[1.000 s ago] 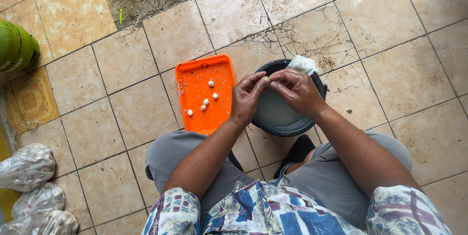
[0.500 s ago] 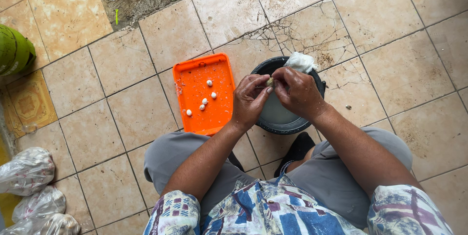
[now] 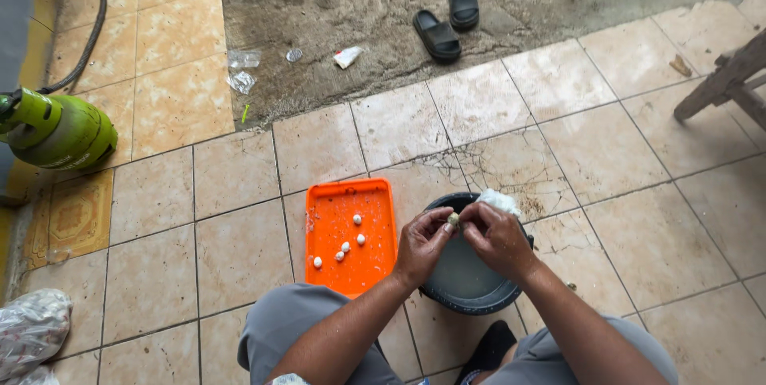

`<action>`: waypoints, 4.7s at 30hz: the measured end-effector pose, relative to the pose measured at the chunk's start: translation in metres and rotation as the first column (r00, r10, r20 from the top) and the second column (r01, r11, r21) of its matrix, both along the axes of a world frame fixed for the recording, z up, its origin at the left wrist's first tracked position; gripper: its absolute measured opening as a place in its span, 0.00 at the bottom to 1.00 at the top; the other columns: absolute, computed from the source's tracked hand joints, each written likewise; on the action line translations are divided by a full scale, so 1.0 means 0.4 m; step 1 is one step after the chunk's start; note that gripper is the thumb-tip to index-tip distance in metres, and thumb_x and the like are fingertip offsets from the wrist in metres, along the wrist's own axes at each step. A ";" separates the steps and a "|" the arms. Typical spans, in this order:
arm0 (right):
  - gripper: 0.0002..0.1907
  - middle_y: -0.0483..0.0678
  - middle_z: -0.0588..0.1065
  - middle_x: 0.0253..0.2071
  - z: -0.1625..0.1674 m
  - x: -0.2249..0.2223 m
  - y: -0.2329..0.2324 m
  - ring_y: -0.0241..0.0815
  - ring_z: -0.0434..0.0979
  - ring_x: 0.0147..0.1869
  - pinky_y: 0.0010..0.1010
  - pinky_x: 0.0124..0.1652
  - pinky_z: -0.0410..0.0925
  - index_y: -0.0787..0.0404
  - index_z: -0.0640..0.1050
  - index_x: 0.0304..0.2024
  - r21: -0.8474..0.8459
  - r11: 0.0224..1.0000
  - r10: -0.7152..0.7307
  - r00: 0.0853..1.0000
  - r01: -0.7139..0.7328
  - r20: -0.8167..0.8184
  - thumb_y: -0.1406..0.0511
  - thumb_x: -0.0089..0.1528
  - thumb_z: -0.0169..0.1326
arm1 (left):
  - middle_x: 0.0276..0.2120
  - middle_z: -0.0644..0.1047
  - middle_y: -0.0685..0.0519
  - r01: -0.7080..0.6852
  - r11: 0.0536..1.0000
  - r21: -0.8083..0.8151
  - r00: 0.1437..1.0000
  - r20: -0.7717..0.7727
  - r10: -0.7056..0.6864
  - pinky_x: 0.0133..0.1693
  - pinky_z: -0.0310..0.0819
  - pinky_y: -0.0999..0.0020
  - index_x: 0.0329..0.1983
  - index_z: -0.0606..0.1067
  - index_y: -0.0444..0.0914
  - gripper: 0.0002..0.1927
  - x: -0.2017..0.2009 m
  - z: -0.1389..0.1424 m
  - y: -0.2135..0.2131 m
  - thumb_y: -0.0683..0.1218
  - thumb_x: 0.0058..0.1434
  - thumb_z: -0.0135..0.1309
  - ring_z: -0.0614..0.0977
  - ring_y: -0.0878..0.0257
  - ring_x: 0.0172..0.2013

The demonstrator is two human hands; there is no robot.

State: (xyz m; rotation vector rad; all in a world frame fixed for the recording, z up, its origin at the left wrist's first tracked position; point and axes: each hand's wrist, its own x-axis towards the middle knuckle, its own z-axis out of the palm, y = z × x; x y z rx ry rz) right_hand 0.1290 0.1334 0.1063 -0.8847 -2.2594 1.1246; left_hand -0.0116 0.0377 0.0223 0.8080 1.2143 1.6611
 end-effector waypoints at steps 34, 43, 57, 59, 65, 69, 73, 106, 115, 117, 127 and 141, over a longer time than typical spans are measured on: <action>0.08 0.51 0.80 0.29 -0.009 -0.014 0.018 0.41 0.83 0.31 0.32 0.33 0.75 0.63 0.75 0.37 0.015 1.000 -0.026 0.997 0.025 0.073 0.67 0.59 0.59 | 0.46 0.78 0.49 -0.140 0.980 0.140 0.910 -0.373 0.183 0.45 0.84 0.70 0.49 0.77 0.32 0.11 0.022 0.040 -0.001 0.35 0.62 0.58 0.85 0.63 0.44; 0.06 0.55 0.78 0.35 0.004 0.046 0.050 0.50 0.81 0.36 0.37 0.37 0.73 0.64 0.78 0.39 0.181 0.978 0.068 0.983 -0.099 0.170 0.68 0.62 0.54 | 0.50 0.79 0.46 0.174 0.968 0.180 0.688 0.682 -0.250 0.50 0.80 0.67 0.62 0.71 0.32 0.15 -0.020 0.002 -0.004 0.37 0.73 0.50 0.82 0.60 0.46; 0.07 0.53 0.79 0.40 0.102 0.033 -0.001 0.47 0.82 0.42 0.35 0.40 0.74 0.64 0.79 0.44 0.187 0.960 0.219 0.975 -0.209 -0.036 0.71 0.63 0.61 | 0.51 0.79 0.45 0.292 0.955 0.060 0.767 0.582 -0.271 0.53 0.81 0.67 0.65 0.71 0.30 0.19 -0.026 0.046 -0.041 0.38 0.71 0.54 0.83 0.61 0.47; 0.07 0.52 0.80 0.39 0.094 0.038 -0.003 0.48 0.82 0.43 0.36 0.42 0.74 0.64 0.79 0.44 0.214 0.943 0.265 0.964 -0.257 -0.011 0.72 0.63 0.61 | 0.49 0.80 0.47 0.283 0.959 0.033 0.820 0.510 -0.260 0.52 0.82 0.68 0.61 0.73 0.30 0.18 -0.021 0.038 -0.042 0.39 0.70 0.56 0.83 0.63 0.46; 0.06 0.53 0.79 0.39 0.074 0.039 0.001 0.49 0.82 0.43 0.36 0.42 0.74 0.64 0.79 0.44 0.201 0.948 0.258 0.965 -0.246 -0.037 0.72 0.64 0.60 | 0.44 0.83 0.52 0.281 0.958 -0.057 0.922 0.292 -0.253 0.48 0.82 0.71 0.59 0.75 0.31 0.20 -0.028 0.045 -0.040 0.42 0.65 0.60 0.84 0.67 0.42; 0.08 0.53 0.79 0.39 0.072 0.027 -0.006 0.50 0.83 0.43 0.36 0.41 0.75 0.64 0.78 0.46 0.227 0.950 0.225 0.974 -0.215 -0.018 0.74 0.64 0.58 | 0.41 0.81 0.53 0.266 0.964 -0.024 0.957 0.128 -0.261 0.47 0.81 0.73 0.61 0.76 0.30 0.19 -0.028 0.064 -0.039 0.41 0.68 0.60 0.82 0.68 0.41; 0.12 0.55 0.78 0.41 0.073 0.032 -0.019 0.54 0.82 0.47 0.40 0.45 0.75 0.65 0.76 0.49 0.475 0.848 0.261 0.965 -0.236 0.014 0.75 0.63 0.58 | 0.40 0.82 0.53 0.252 0.967 -0.035 0.964 0.102 -0.247 0.46 0.81 0.73 0.61 0.77 0.31 0.19 -0.023 0.076 -0.046 0.41 0.68 0.59 0.82 0.69 0.40; 0.06 0.52 0.79 0.38 0.072 0.030 -0.013 0.41 0.83 0.39 0.31 0.37 0.76 0.66 0.80 0.41 0.087 0.976 0.203 0.977 -0.198 -0.060 0.68 0.65 0.61 | 0.51 0.80 0.47 0.330 0.944 0.020 0.921 0.212 -0.327 0.55 0.80 0.68 0.64 0.72 0.29 0.19 -0.044 0.083 -0.058 0.39 0.72 0.55 0.83 0.64 0.50; 0.05 0.49 0.79 0.37 0.064 0.023 -0.032 0.37 0.83 0.40 0.29 0.39 0.76 0.64 0.79 0.44 -0.113 0.988 0.095 0.992 -0.104 -0.082 0.70 0.66 0.58 | 0.50 0.81 0.49 0.331 0.943 0.020 0.915 0.236 -0.326 0.52 0.81 0.69 0.61 0.74 0.30 0.18 -0.064 0.081 -0.077 0.37 0.68 0.55 0.82 0.65 0.49; 0.06 0.49 0.78 0.36 0.054 0.013 -0.043 0.38 0.81 0.38 0.30 0.37 0.74 0.65 0.78 0.43 -0.056 0.996 0.061 0.996 -0.065 -0.066 0.70 0.65 0.59 | 0.51 0.80 0.51 0.318 0.948 -0.029 0.938 0.157 -0.310 0.50 0.79 0.70 0.61 0.74 0.32 0.18 -0.072 0.070 -0.084 0.37 0.67 0.54 0.81 0.66 0.49; 0.05 0.49 0.79 0.35 0.024 0.019 -0.012 0.41 0.81 0.39 0.32 0.38 0.73 0.63 0.80 0.41 0.123 0.992 0.010 0.991 -0.027 0.137 0.66 0.66 0.61 | 0.45 0.79 0.49 0.168 0.983 0.078 0.965 0.191 -0.180 0.52 0.82 0.67 0.54 0.73 0.32 0.13 -0.056 0.084 -0.080 0.33 0.67 0.54 0.83 0.63 0.46; 0.06 0.50 0.82 0.40 0.054 0.024 -0.047 0.35 0.84 0.42 0.26 0.40 0.76 0.65 0.81 0.45 -0.123 0.991 0.049 0.996 -0.058 -0.072 0.71 0.65 0.57 | 0.45 0.78 0.46 0.010 0.958 0.286 0.732 -0.655 0.188 0.46 0.81 0.62 0.50 0.76 0.36 0.15 -0.024 0.170 -0.076 0.31 0.61 0.59 0.83 0.53 0.45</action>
